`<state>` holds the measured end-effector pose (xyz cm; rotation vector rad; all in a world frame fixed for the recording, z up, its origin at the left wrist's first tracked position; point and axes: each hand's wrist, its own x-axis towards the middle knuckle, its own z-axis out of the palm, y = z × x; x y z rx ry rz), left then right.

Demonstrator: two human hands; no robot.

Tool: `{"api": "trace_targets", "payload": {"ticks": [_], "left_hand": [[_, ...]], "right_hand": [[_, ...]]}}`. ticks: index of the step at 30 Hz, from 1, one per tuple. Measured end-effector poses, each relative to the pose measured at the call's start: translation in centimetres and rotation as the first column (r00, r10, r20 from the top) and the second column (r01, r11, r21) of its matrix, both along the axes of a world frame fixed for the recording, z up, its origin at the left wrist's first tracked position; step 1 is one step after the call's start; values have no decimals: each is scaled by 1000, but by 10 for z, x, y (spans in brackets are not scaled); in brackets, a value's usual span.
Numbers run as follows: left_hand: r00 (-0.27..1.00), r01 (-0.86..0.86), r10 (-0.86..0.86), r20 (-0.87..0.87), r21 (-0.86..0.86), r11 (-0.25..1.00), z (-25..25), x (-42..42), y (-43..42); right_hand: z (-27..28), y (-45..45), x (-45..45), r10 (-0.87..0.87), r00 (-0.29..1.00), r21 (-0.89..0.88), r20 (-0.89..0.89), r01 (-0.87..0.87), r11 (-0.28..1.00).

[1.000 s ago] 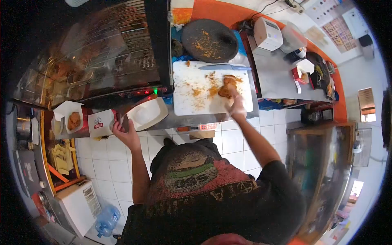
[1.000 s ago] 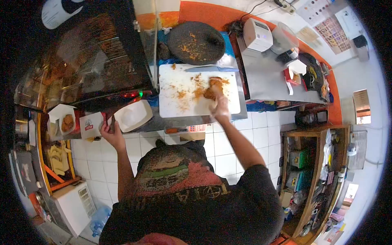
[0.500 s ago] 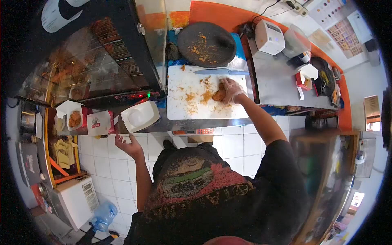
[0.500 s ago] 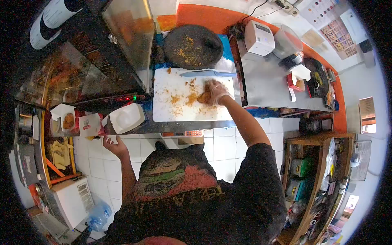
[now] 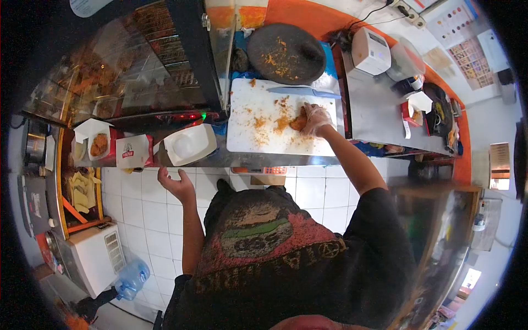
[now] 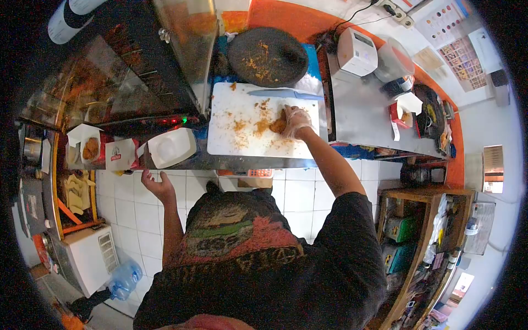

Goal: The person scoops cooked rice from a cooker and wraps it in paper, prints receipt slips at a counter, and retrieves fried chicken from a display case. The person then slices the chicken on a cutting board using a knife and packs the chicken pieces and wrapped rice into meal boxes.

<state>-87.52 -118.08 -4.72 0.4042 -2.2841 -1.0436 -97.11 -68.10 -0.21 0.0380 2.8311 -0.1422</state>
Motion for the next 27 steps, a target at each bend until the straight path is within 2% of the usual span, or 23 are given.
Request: {"api": "trace_targets", "payload": {"ticks": [2, 5, 7, 8, 10, 14, 17, 19, 20, 22, 23, 25, 26, 27], "left_hand": [[999, 9, -10, -39, -15, 1000, -3, -2, -1], [999, 10, -12, -38, -55, 998, -5, -1, -1], [999, 11, -13, -37, -68, 998, -5, -2, -1], [999, 11, -14, -36, -83, 997, -5, -2, -1], [999, 19, -22, -40, -85, 996, -5, -1, -2], [999, 28, -31, -25, -93, 995, -4, 0, -6], [997, 35, -43, -60, -131, 991, -6, 0, -10], [998, 29, -35, -42, -149, 988, -5, 2, -13], [999, 28, -32, -25, -166, 986, -3, 2, -13], [1000, 23, -25, -14, -124, 992, 5, 5, -9], [1000, 22, -22, 2, -81, 996, 10, 7, -8], [1000, 16, -14, 17, -87, 996, 10, 11, -10], [1000, 10, -7, 29, -85, 996, 9, 11, -10], [1000, 15, -13, 23, -85, 996, 8, 12, -11]], "right_hand": [[-6, 2, 0, -26, 1000, 22, 5, 25, 999], [-17, 7, -3, -102, 992, -42, 75, 105, 994], [-14, 4, -2, -68, 997, -126, -47, 62, 990], [-10, 1, 0, -68, 997, -125, -47, 62, 990], [0, -8, 4, -108, 988, 4, -114, 109, 994], [0, -6, -5, -76, 991, 37, -110, 81, 996], [7, -6, -11, -132, 990, -44, -41, 130, 991], [10, -9, -14, -166, 986, 64, 22, 165, 984], [8, -8, -16, -163, 986, 63, 19, 162, 985], [6, -6, -16, -198, 980, -80, -28, 196, 977], [8, -6, -13, -198, 980, -84, -27, 195, 977], [16, -6, -3, -216, 948, -190, -233, 174, 966], [18, -5, 1, -220, 946, -192, -239, 176, 965], [19, -4, 7, -393, 891, -513, -229, 232, 827]]}}
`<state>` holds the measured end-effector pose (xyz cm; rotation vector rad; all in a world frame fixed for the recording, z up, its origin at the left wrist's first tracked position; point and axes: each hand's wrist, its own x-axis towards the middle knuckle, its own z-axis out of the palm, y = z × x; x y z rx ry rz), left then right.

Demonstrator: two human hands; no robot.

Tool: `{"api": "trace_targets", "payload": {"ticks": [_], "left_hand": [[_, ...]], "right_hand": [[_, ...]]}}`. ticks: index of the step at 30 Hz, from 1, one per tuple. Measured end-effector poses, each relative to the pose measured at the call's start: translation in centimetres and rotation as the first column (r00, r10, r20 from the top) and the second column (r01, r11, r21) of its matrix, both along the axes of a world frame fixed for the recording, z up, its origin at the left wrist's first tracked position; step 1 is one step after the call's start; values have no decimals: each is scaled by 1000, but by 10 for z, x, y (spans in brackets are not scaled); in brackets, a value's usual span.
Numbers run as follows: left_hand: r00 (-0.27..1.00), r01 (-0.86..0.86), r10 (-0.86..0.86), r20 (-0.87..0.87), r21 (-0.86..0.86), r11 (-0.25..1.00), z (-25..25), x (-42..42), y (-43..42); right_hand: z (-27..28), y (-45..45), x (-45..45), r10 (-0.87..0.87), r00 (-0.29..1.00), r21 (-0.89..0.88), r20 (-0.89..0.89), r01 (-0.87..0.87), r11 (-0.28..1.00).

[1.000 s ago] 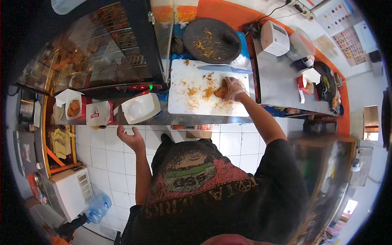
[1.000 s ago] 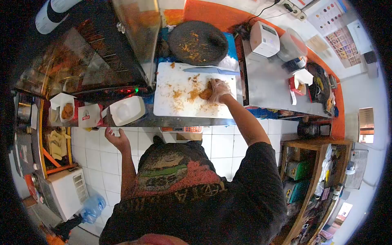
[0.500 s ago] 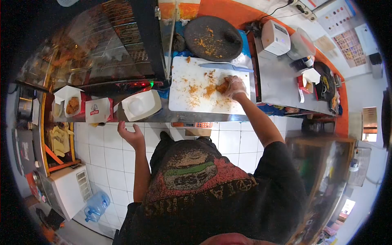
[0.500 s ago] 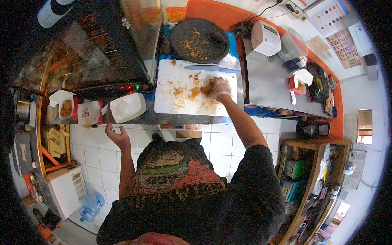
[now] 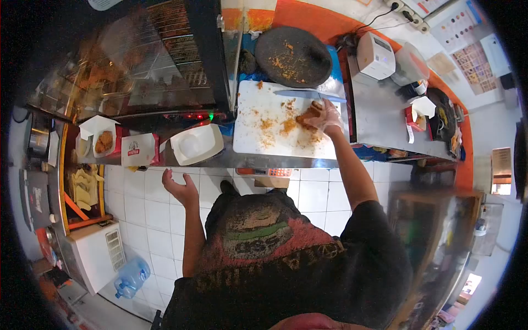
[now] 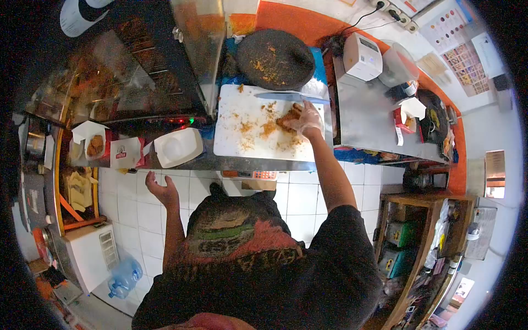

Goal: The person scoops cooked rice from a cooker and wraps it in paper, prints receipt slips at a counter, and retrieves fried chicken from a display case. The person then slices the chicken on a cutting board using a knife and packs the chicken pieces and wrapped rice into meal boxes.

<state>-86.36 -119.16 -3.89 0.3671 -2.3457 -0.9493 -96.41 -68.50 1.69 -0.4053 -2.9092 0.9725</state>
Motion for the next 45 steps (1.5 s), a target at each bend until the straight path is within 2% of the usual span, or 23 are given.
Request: {"api": "trace_targets", "payload": {"ticks": [1, 2, 3, 4, 5, 11, 14, 17, 22, 23, 24, 25, 26, 27, 28, 29, 31, 34, 38, 39, 41, 43, 45], "left_hand": [[1000, -9, 10, 10, -22, 1000, 0, 3, 0], [1000, -20, 21, 19, -42, 999, 0, 5, 2], [1000, -18, 19, 17, -38, 999, -1, 5, 3], [999, -21, 22, 27, -42, 999, -2, 6, 3], [999, -23, 25, 39, -47, 999, -4, 9, 3], [999, 33, -32, 12, -42, 999, -6, 10, 15], [998, 66, -66, 4, -87, 994, -4, 11, 22], [996, 88, -87, 18, -88, 992, -1, 11, 27], [998, 64, -61, 24, -100, 993, 5, 19, 34], [998, 61, -59, 21, -112, 992, 5, 21, 34], [999, 52, -50, 23, -114, 992, 5, 23, 34], [999, 39, -35, 39, -113, 993, 6, 25, 35], [998, 27, -21, 54, -111, 993, 6, 27, 34], [998, 22, -16, 55, -112, 993, 6, 29, 33], [998, 14, -7, 68, -118, 993, 5, 30, 32], [997, 7, 3, 79, -122, 992, 4, 30, 31], [998, -1, 8, 70, -97, 995, -1, 28, 29], [998, -13, 15, 57, -43, 999, -22, 29, 23], [999, 18, -19, 33, 13, 1000, -19, 13, 16], [999, 36, -36, 7, 18, 999, -16, 8, 15], [995, 98, -96, 38, -65, 993, 5, -3, 12], [993, 115, -114, 12, -42, 993, 1, -14, 4], [970, 233, -223, 98, -111, 966, 10, -22, 2]], "right_hand": [[1, 3, 5, -114, 990, -328, -79, 82, 941], [-10, 11, 3, -257, 966, -725, -21, 163, 669], [-20, 19, 1, -424, 902, -949, 85, 202, 240], [-20, 26, 13, -375, 925, -601, -63, 265, 754], [-17, 30, 23, -248, 957, -16, -147, 249, 968], [-67, 64, 12, -380, 904, -91, -197, 369, 925], [-64, 68, 3, -213, 960, 104, -180, 234, 967], [-57, 76, -23, -131, 991, 109, -37, 134, 985], [-149, 120, -86, 110, 990, 118, 85, -120, 986], [-171, 126, -97, 18, 997, -608, 70, 28, 794], [-192, 131, -108, -175, 971, -969, 162, 190, 155], [-153, 120, -96, -75, 988, -807, 135, 154, 570], [-111, 108, -84, 25, 981, -335, 191, 41, 941], [-60, 90, -69, 39, 968, 103, 250, -67, 992], [-61, 100, -59, 70, 976, -379, 205, 14, 925], [-60, 101, -50, 72, 976, -376, 205, 11, 926], [-58, 98, -33, -87, 991, -881, 102, 131, 455], [5, 25, 6, -55, 998, -990, 32, 24, -137], [7, -75, 32, 28, 1000, -885, -7, 7, -466], [3, -101, 38, 51, 998, -903, 30, 49, -427], [1, -156, 46, 178, 972, -816, 150, 224, -533], [17, -216, 59, 257, 924, -852, 284, 366, -373], [-3, -252, 57, 459, 864, -735, 208, 447, -510]]}}
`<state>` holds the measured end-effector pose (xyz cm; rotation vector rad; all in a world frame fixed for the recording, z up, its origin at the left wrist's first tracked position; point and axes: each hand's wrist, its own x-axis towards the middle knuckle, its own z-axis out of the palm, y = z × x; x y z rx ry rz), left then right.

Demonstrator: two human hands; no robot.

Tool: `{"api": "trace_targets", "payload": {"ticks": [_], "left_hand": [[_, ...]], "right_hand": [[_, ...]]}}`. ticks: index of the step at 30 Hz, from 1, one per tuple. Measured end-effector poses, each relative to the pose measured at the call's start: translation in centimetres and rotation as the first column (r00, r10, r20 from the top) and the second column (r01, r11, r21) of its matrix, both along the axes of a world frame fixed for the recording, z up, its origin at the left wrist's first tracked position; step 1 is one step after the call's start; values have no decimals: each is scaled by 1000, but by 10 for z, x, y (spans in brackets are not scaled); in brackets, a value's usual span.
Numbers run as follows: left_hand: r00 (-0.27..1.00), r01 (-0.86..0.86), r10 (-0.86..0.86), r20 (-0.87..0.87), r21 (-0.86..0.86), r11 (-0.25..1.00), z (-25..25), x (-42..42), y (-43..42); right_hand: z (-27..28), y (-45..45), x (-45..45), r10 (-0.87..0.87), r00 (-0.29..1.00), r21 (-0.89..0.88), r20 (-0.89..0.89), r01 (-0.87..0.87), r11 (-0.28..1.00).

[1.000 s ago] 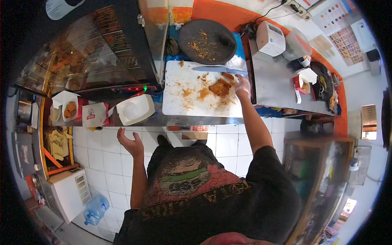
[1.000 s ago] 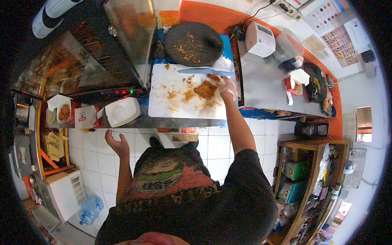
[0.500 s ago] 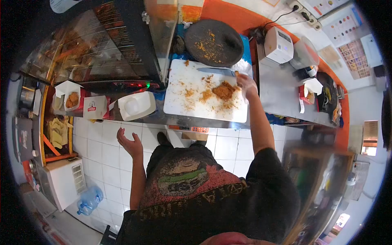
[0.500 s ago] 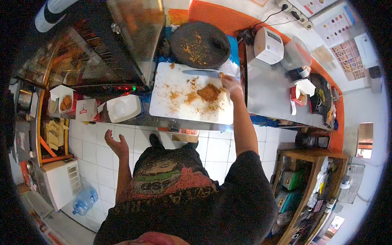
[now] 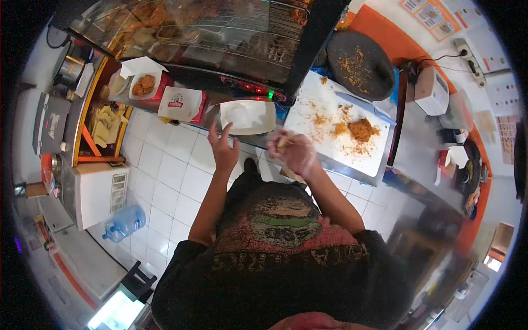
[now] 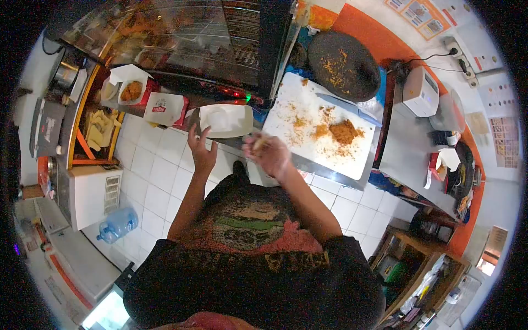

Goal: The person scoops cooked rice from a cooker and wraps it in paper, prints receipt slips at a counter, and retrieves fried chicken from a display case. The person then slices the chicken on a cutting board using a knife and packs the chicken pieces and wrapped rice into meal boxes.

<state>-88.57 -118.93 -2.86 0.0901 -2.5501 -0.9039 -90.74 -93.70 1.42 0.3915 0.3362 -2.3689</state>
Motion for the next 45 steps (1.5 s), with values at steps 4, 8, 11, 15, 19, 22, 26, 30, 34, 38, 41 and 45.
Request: {"api": "trace_targets", "payload": {"ticks": [4, 8, 11, 15, 19, 22, 26, 30, 34, 38, 41, 45], "left_hand": [[993, 103, -105, 57, 42, 994, -12, -11, -8], [982, 169, -180, 60, 151, 974, -28, -12, -14], [986, 161, -162, 30, 33, 986, -33, -12, -17], [986, 164, -164, -1, 28, 986, -15, -11, -15], [993, 118, -118, 5, 5, 993, -2, -4, -5], [996, 83, -84, -27, -29, 996, -2, 0, 3], [998, 39, -42, -53, -62, 997, 0, 6, 12], [999, -22, 18, -45, -94, 995, 6, 16, 20], [999, -27, 26, -27, -28, 999, 6, 27, 18], [995, -82, 86, 55, -75, 994, 16, 35, 19], [993, -103, 109, 50, -109, 989, 12, 40, 21], [1000, -22, 24, 17, -68, 997, 1, 43, 43]], "right_hand": [[-13, -58, -29, -83, 997, 97, 4, 82, 992], [-2, -56, -34, -88, 996, 557, 33, 55, 829], [9, 2, -12, -136, 991, 730, -18, 106, 675], [-78, 139, 5, -11, 919, 831, -393, 350, -433], [-4, 197, -2, 140, 963, 599, -231, 254, -760], [-35, 226, -27, 341, 930, 454, -137, 365, -813], [-39, 234, -54, 458, 869, 485, 186, 325, -812], [-39, 253, -93, 555, 743, 562, 375, 293, -773], [-19, 242, -99, 557, 724, 494, 407, 338, -801], [-58, 285, -99, 693, 720, 643, 13, 525, -557], [-73, 304, -96, 308, 910, 800, -277, 396, -451], [-44, 323, -82, 143, 945, 696, -296, 315, -645]]}}
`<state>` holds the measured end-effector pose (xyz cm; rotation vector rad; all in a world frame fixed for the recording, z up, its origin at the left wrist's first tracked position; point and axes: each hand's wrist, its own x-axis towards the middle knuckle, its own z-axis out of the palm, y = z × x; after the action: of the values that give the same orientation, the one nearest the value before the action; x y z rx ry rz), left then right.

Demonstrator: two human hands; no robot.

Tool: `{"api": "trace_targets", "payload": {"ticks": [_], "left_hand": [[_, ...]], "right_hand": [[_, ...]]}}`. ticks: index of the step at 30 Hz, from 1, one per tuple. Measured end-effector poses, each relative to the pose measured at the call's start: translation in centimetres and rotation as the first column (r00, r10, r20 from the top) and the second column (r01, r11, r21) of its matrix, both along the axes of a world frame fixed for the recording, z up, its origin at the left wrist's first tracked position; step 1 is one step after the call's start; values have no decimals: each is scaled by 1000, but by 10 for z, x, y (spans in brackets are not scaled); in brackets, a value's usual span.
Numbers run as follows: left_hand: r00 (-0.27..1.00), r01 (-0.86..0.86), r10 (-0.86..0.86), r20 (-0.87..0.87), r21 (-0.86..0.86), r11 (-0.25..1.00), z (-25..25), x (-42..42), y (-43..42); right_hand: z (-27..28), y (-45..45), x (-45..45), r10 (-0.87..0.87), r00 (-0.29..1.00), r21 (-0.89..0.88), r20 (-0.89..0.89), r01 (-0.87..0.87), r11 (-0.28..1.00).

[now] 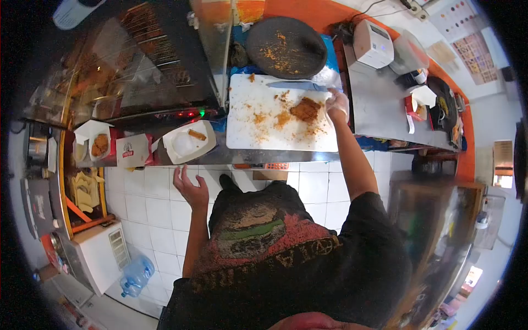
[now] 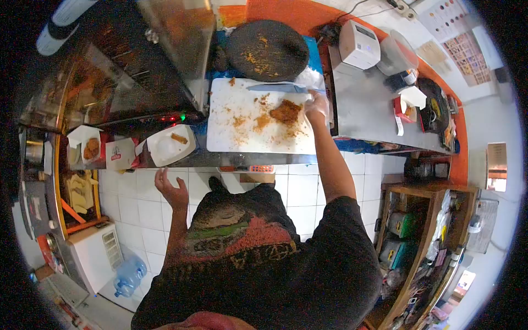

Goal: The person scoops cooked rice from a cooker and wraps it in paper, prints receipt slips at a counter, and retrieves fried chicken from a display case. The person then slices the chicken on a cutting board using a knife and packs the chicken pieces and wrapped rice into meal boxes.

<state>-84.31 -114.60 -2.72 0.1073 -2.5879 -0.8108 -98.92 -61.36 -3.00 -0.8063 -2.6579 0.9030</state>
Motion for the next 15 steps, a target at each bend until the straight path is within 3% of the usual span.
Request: {"api": "trace_targets", "payload": {"ticks": [1, 2, 4, 5, 7, 8, 10, 11, 13, 14, 15], "left_hand": [[1000, 8, -8, 1, 2, 1000, 3, -1, 11], [995, 102, -102, 6, -28, 994, 7, 2, 23], [963, 258, -266, -51, -116, 959, 9, 2, 47], [964, 254, -262, -53, -118, 960, 9, 0, 61], [943, 334, -333, 23, -104, 937, 9, 1, 95], [934, 356, -356, 24, -128, 926, 6, -2, 111], [950, 311, -310, 27, -129, 942, 2, -6, 150], [956, 292, -291, 27, -128, 948, 4, -8, 166], [973, 229, -229, 8, -91, 969, 12, -7, 204], [974, 225, -227, -14, -103, 969, 12, -8, 219], [975, 215, -219, -30, -109, 970, 12, -5, 231]], "right_hand": [[-30, 26, -14, -88, 995, -134, -49, 80, 988], [-5, 22, -15, -35, 997, -88, -64, 29, 996], [1, 35, -24, 166, 985, 168, -45, -156, 973], [1, 41, -30, 299, 954, 364, 19, -285, 887], [16, 42, -50, 271, 889, 329, 370, -398, 856], [12, 47, -56, 291, 879, 321, 378, -419, 849], [1, 58, -68, 426, 763, 399, 487, -628, 668], [-9, 65, -72, 440, 756, 378, 486, -635, 674], [-23, 77, -76, 554, 615, 150, 561, -733, 663], [3, 71, -60, 507, 661, 114, 553, -663, 740], [11, 75, -48, 519, 646, 106, 559, -677, 728]]}}
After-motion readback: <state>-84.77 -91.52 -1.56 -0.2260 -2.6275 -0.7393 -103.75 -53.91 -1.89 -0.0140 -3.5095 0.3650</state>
